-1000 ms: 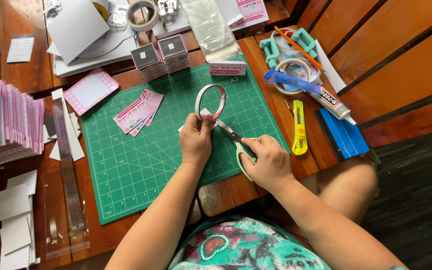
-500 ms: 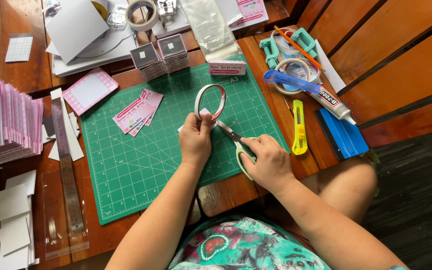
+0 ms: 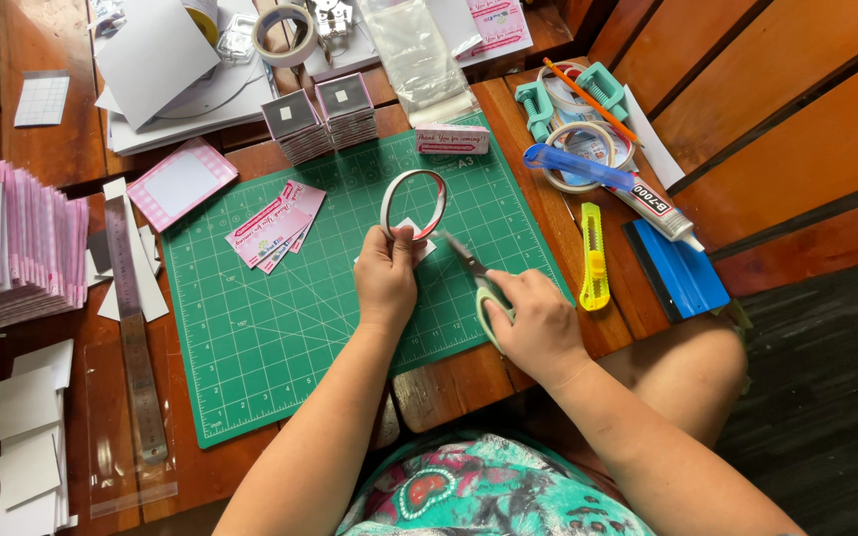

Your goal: The person assembles small rectangular paper cards by applying a strip of decorative tape to the back, folding the card in half, and trimming the tape with scissors. The person repeats this process for several cards, stacking the finished ones on the cutting mat.

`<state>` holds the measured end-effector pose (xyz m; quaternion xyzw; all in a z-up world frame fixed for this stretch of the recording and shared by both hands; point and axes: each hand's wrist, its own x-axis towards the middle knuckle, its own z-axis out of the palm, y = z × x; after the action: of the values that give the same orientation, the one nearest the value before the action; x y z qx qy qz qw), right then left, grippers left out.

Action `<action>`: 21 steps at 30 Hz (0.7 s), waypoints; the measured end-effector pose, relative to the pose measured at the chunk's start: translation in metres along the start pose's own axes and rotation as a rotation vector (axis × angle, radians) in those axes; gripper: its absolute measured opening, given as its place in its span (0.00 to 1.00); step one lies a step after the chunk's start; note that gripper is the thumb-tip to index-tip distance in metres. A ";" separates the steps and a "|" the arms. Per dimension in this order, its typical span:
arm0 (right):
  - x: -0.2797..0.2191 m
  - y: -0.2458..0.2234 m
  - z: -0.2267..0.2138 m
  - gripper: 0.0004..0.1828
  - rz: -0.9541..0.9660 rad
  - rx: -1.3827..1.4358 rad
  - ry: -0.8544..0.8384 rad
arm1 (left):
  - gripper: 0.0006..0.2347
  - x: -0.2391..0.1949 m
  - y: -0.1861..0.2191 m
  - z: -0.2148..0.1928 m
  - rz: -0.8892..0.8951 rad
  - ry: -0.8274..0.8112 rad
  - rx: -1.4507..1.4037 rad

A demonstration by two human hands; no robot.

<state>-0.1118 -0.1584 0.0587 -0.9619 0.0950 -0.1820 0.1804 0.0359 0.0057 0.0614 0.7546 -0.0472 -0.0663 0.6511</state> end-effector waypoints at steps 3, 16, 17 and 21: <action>0.007 0.018 0.006 0.22 0.059 -0.050 -0.008 | 0.13 0.005 -0.003 0.003 -0.073 0.008 -0.180; 0.046 -0.045 0.028 0.24 -0.194 0.006 -0.065 | 0.13 -0.017 0.018 -0.095 -0.158 0.028 -0.246; 0.045 -0.051 0.030 0.22 -0.218 -0.058 -0.096 | 0.14 -0.021 0.014 -0.107 -0.189 0.014 -0.193; 0.048 -0.047 0.042 0.22 -0.198 -0.172 -0.188 | 0.14 -0.043 0.014 -0.151 -0.285 0.021 -0.085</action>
<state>-0.0460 -0.1138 0.0558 -0.9913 -0.0023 -0.0991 0.0866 0.0184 0.1575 0.0982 0.7261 0.0700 -0.1521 0.6669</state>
